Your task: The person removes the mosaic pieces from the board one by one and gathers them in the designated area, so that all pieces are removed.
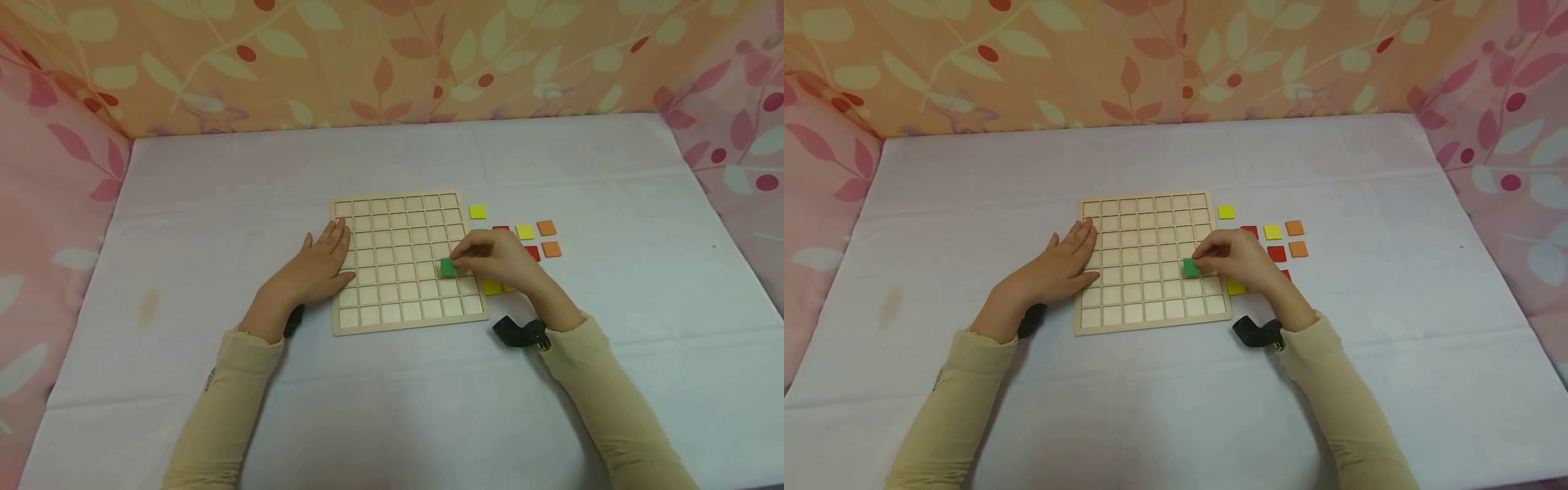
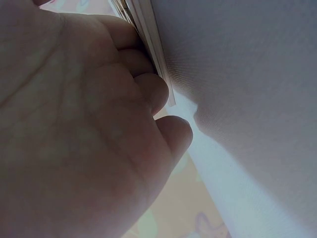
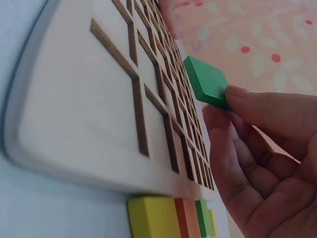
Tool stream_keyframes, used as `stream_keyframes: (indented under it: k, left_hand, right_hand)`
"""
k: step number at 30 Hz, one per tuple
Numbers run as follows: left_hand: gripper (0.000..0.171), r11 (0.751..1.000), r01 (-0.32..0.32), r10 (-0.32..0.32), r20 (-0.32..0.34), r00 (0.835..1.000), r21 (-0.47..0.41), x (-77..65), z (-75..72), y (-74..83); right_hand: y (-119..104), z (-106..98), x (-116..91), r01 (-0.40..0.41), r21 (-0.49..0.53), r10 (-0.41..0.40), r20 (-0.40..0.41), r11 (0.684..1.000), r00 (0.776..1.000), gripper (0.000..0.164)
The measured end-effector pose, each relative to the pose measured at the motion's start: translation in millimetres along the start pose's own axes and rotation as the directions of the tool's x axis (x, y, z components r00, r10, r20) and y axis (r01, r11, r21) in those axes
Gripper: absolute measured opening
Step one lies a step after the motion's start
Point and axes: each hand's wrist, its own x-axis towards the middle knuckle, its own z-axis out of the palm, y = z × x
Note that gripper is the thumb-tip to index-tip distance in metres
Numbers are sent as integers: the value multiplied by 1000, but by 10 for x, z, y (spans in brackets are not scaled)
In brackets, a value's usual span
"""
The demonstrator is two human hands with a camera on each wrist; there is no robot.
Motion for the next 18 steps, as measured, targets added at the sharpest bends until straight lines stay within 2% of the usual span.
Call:
stream_keyframes:
  k: [8, 18]
  left_hand:
    - [76, 1000, 3, -3, 9, 1000, -8, -17, -27, 28]
    - [76, 1000, 5, -5, 16, 1000, -4, -10, -21, 22]
  right_hand:
    - [35, -106, -98, -46, 31, 47, -18, 998, 999, 9]
    - [58, -179, -207, -41, 100, 44, -32, 994, 998, 13]
